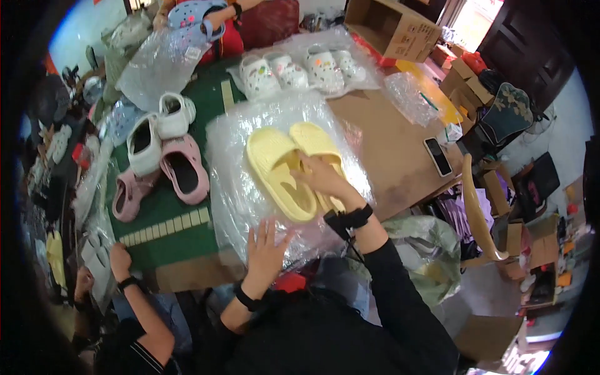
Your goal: Packing pairs of shoes and sandals into plastic bags for shipping.
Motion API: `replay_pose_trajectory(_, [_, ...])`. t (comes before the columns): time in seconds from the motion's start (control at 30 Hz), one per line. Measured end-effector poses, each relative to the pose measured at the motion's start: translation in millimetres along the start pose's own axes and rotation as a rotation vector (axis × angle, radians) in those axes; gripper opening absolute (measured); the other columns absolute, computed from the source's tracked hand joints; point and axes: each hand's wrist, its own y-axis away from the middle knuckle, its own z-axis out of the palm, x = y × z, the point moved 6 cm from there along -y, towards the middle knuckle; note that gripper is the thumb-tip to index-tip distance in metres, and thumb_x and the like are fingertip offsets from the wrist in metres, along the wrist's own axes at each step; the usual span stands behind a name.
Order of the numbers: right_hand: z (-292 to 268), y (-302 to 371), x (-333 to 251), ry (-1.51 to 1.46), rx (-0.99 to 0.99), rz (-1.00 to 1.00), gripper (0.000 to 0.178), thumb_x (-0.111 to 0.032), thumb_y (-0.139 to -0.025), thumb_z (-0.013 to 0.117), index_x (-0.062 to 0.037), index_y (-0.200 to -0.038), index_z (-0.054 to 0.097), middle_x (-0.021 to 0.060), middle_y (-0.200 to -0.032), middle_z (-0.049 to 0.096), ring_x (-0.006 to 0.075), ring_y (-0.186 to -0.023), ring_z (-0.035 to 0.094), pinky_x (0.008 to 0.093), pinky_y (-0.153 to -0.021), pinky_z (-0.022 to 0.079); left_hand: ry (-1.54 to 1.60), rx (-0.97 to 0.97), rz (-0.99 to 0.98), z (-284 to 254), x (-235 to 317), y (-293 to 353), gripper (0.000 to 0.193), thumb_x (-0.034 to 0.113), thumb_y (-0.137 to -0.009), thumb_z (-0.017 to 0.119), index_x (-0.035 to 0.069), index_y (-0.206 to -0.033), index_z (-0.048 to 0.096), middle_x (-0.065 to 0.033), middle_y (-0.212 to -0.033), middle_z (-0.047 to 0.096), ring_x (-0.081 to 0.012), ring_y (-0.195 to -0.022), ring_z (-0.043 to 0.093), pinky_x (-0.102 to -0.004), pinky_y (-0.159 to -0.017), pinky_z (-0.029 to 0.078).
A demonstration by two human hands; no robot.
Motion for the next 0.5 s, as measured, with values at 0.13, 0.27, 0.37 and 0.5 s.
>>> replay_pose_trajectory(0.13, [-43.6, 27.0, -16.1, -0.015, 0.211, -0.209, 0.067, -0.029, -0.083, 0.066, -0.0018, -0.137, 0.036, 0.0221, -0.131, 0.046, 0.0325, -0.117, 0.047, 0.0376, -0.1, 0.035, 0.06, 0.065, -0.055, -16.1, 0.1, 0.4, 0.047, 0.021, -0.08, 0.058, 0.02, -0.127, 0.052, -0.0223, -0.14, 0.035, -0.0379, -0.129, 0.034, -0.0569, -0.104, 0.025])
replay_pose_trajectory(0.27, [-65.5, 55.5, -28.6, -0.446, 0.125, -0.071, 0.062, -0.025, -0.084, 0.065, -0.0026, -0.135, 0.038, 0.0184, -0.135, 0.044, 0.0271, -0.121, 0.045, 0.0356, -0.102, 0.034, 0.075, 0.064, -0.092, -18.9, -0.3, -2.6, 0.05, 0.024, -0.08, 0.06, 0.018, -0.129, 0.05, -0.0216, -0.137, 0.038, -0.0374, -0.129, 0.034, -0.0559, -0.104, 0.024])
replay_pose_trajectory(0.37, [-66.9, 61.9, -25.5, -0.312, 0.336, -0.093, 0.053, -0.022, -0.085, 0.063, -0.0063, -0.131, 0.044, 0.0166, -0.126, 0.049, 0.0261, -0.116, 0.047, 0.0333, -0.098, 0.036, 0.084, 0.13, -0.065, -14.5, -4.3, -4.2, 0.043, 0.018, -0.08, 0.057, 0.016, -0.124, 0.054, -0.021, -0.134, 0.042, -0.0369, -0.125, 0.039, -0.0537, -0.101, 0.029])
replay_pose_trajectory(0.5, [-53.8, 49.9, -19.9, -0.071, 0.257, -0.08, 0.035, -0.024, -0.084, 0.063, -0.0096, -0.116, 0.057, 0.0172, -0.102, 0.052, 0.0284, -0.096, 0.052, 0.0358, -0.084, 0.041, 0.117, 0.21, -0.034, -14.5, -13.5, -3.0, 0.037, 0.011, -0.076, 0.057, 0.015, -0.113, 0.062, -0.0183, -0.129, 0.048, -0.0351, -0.117, 0.047, -0.0484, -0.095, 0.036])
